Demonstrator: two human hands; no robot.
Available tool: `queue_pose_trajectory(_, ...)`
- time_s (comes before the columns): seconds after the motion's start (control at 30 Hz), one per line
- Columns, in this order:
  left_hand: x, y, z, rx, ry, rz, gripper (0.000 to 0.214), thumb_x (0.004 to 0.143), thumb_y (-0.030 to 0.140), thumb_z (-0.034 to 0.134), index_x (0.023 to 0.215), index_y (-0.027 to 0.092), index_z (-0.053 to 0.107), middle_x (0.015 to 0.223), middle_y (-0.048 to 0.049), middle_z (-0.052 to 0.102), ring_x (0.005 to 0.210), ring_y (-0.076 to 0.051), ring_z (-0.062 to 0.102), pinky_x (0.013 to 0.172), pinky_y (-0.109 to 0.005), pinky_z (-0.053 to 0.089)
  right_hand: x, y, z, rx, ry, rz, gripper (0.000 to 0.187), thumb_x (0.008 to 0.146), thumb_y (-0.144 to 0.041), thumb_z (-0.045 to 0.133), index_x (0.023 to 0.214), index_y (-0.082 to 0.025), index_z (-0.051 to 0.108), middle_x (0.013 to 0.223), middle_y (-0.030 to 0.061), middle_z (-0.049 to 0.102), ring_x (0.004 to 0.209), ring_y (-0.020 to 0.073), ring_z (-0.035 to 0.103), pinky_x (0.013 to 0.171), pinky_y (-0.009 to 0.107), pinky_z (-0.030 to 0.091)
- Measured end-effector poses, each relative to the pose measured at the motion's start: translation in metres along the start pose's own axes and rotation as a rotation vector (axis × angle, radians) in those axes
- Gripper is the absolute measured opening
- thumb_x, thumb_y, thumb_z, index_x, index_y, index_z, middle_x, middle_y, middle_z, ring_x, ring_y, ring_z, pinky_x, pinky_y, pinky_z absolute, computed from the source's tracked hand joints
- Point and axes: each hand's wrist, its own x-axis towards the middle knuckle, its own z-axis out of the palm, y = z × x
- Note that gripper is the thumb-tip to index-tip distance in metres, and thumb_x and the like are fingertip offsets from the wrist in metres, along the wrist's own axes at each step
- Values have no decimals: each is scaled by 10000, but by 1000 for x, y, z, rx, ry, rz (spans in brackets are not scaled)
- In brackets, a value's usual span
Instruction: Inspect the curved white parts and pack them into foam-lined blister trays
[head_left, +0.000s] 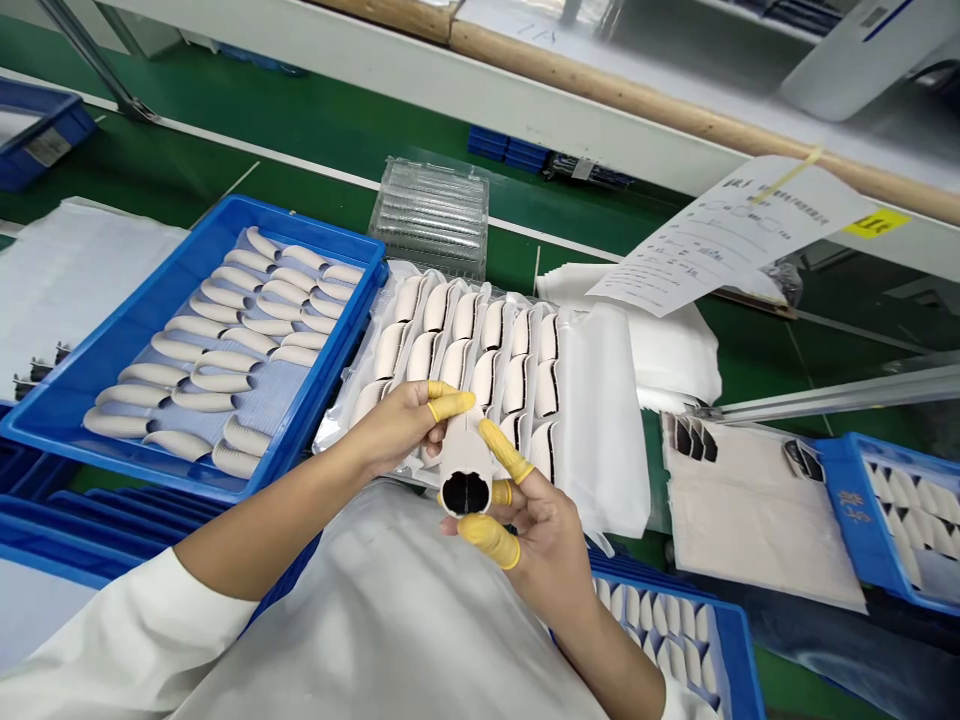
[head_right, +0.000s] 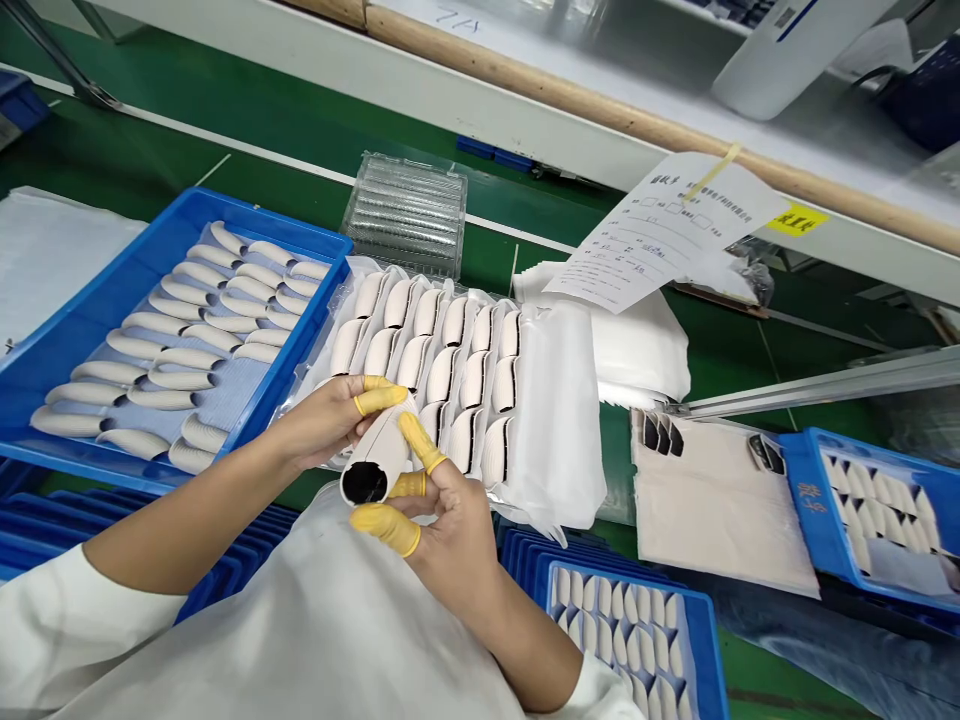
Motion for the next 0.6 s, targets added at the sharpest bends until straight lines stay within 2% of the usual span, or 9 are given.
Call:
queue_pose_trajectory(0.1,1,0,1,-3,12,2,428,572,460,871,592,158,569,420,85,447,355,-26,393,360,-138,332,2,1,1,-59,-21,-62,733,775,-487,779,1417,-239,527,700,-19,672,657,158,686,710,314,598)
queue_pose_trajectory(0.17,1,2,1,1,25,14,431,566,446,875,570,158,554,413,84,444,353,-24,388,357,-137,327,3,3,0,-185,-21,-186,655,831,-456,736,1416,-249,527,657,-40,644,576,122,631,618,254,574)
queue_pose_trajectory(0.27,1,4,0,12,28,34,435,560,434,874,550,160,537,387,89,422,333,-20,360,333,-135,287,0,4,-3,-523,170,-510,516,862,-346,728,1353,-272,586,621,-56,585,522,103,545,521,220,511)
queue_pose_trajectory(0.33,1,5,0,28,15,29,436,564,434,869,546,161,530,376,91,415,321,-17,342,321,-135,265,-3,1,-8,-718,327,-780,362,867,-250,725,1223,-267,667,674,-33,616,607,124,602,610,263,554)
queue_pose_trajectory(0.37,0,6,0,37,10,21,436,567,428,867,541,163,523,371,91,412,316,-16,335,318,-136,258,-5,-2,-10,-782,345,-917,259,884,-202,696,1138,-254,698,718,-16,655,690,141,654,704,303,582)
queue_pose_trajectory(0.4,0,7,1,44,7,12,433,572,415,866,533,165,514,367,91,409,314,-16,332,315,-135,253,-6,-6,-13,-829,302,-1033,180,908,-156,647,1052,-237,717,769,-2,697,794,158,698,807,343,593)
queue_pose_trajectory(0.47,-1,8,3,50,2,0,417,594,373,857,519,167,501,360,88,406,318,-18,334,314,-133,250,-10,-16,-16,-906,104,-1168,225,938,-67,536,926,-192,723,859,15,757,1012,178,718,972,381,568)
queue_pose_trajectory(0.53,-2,9,6,56,-5,-2,378,638,318,833,518,164,510,358,83,412,325,-22,342,316,-130,253,-14,-27,-18,-976,-67,-1189,271,928,-13,495,858,-149,718,897,30,781,1152,192,679,1022,359,560)
queue_pose_trajectory(0.6,-3,10,7,73,-9,-1,323,700,265,789,532,157,535,360,78,421,323,-25,348,319,-128,260,-15,-34,-19,-1018,-135,-1187,270,919,1,492,832,-124,716,910,49,790,1190,205,658,1011,336,580)
